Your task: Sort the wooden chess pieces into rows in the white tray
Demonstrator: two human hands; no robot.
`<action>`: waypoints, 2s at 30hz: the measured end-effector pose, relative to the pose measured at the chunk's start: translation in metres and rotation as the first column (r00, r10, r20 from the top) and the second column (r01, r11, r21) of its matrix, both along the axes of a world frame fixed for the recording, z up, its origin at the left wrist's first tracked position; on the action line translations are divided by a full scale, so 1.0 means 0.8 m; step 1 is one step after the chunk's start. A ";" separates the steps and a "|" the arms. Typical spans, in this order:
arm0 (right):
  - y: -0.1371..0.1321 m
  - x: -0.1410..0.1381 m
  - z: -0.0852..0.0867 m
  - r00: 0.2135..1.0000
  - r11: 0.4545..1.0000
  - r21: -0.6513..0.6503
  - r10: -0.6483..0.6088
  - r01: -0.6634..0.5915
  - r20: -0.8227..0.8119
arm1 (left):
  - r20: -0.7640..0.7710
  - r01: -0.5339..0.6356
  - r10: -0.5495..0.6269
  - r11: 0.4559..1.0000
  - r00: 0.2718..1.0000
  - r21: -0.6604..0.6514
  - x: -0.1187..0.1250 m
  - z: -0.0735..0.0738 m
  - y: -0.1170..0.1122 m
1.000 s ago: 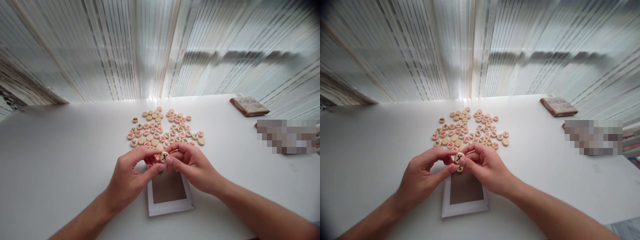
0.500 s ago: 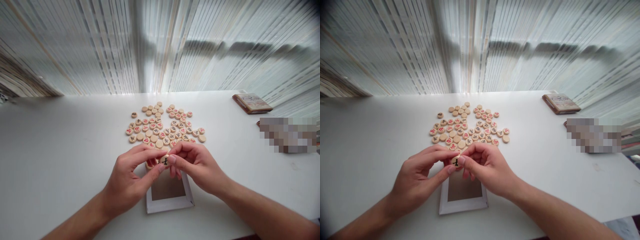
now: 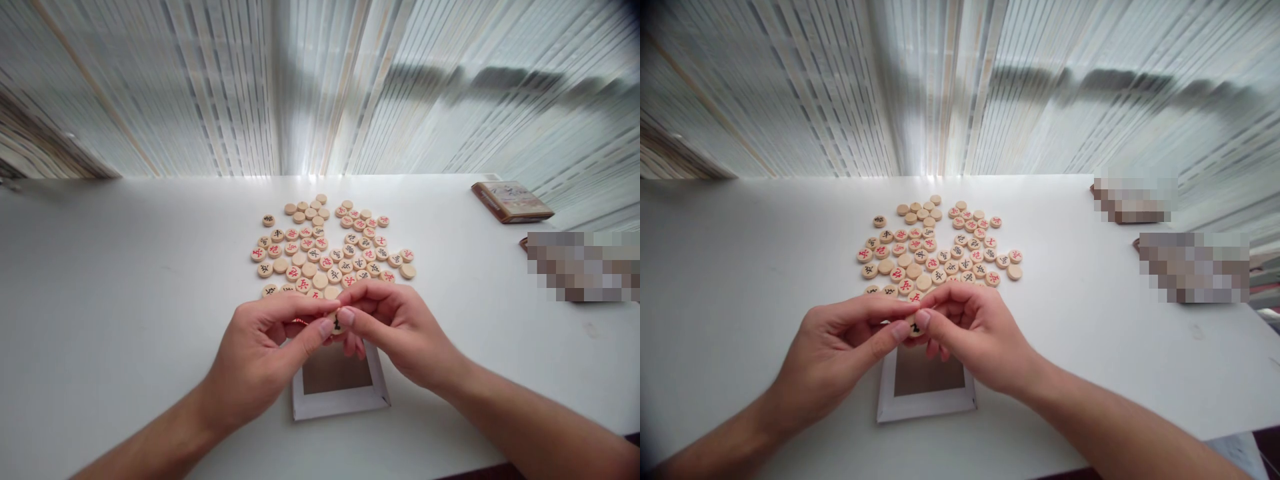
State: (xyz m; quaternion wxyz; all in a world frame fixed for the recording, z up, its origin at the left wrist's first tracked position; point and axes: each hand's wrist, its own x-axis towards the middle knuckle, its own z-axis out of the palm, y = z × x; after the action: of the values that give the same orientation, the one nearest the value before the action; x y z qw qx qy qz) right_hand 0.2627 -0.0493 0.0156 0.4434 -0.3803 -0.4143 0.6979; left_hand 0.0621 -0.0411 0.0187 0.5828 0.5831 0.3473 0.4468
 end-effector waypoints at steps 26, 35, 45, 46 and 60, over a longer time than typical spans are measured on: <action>0.000 0.001 0.001 0.997 0.987 -0.152 0.056 -0.048 0.048 | -0.247 0.031 0.083 0.905 0.965 0.425 -0.005 -0.007 -0.003; 0.000 0.002 0.002 0.998 0.988 -0.149 0.053 -0.046 0.046 | -0.276 0.026 0.104 0.901 0.955 0.432 -0.006 -0.005 -0.004; 0.004 0.009 0.003 0.992 0.992 -0.024 0.124 -0.123 0.032 | -0.174 0.023 0.025 0.963 0.985 0.269 -0.005 -0.002 -0.003; 0.004 0.009 0.003 0.991 0.991 -0.025 0.131 -0.131 0.025 | -0.165 0.009 0.034 0.967 0.986 0.256 -0.006 -0.003 -0.003; 0.000 0.005 0.001 0.993 0.990 -0.097 0.108 -0.103 0.046 | -0.212 0.032 0.044 0.939 0.976 0.342 -0.006 -0.002 -0.004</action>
State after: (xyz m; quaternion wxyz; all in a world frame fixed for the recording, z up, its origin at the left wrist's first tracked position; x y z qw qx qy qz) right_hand 0.2668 -0.0489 0.0161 0.3768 -0.3962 -0.4117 0.7290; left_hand 0.0574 -0.0444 0.0171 0.4294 0.7198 0.3272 0.4364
